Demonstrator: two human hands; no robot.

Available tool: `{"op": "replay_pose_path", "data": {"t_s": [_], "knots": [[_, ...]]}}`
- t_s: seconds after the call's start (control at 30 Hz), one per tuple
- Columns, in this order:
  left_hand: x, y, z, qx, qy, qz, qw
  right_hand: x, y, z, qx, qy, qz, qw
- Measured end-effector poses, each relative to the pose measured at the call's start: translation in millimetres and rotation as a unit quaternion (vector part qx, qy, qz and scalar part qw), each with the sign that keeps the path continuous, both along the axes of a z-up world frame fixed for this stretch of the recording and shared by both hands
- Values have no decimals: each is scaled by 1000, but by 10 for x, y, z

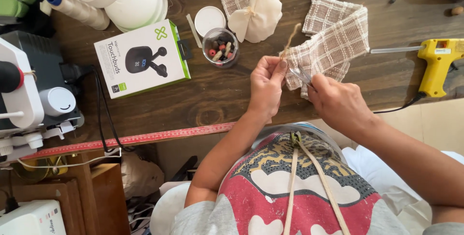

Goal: Making a decorative fabric flower by gluing and trimming fabric pieces.

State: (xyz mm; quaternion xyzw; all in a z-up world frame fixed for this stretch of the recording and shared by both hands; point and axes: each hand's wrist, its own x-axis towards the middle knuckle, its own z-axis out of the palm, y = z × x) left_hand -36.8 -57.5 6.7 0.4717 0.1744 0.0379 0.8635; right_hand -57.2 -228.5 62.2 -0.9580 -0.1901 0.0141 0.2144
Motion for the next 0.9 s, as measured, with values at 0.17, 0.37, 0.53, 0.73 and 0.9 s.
{"op": "replay_pose_path", "data": {"t_s": [0.17, 0.37, 0.53, 0.73, 0.9], "knots": [[138, 71, -91, 0, -9, 24, 1000, 1, -184, 25, -124, -97, 81, 984], [85, 181, -335, 32, -16, 8, 999, 163, -532, 62, -104, -6, -70, 992], [54, 264, -390, 82, -18, 9, 996, 368, -741, -557, -108, -76, -20, 991], [43, 374, -348, 147, -18, -27, 989, 477, -811, -664, -56, -218, 2, 974], [23, 399, -203, 219, -38, -47, 974, 367, -464, -373, -50, -209, -29, 976]]}}
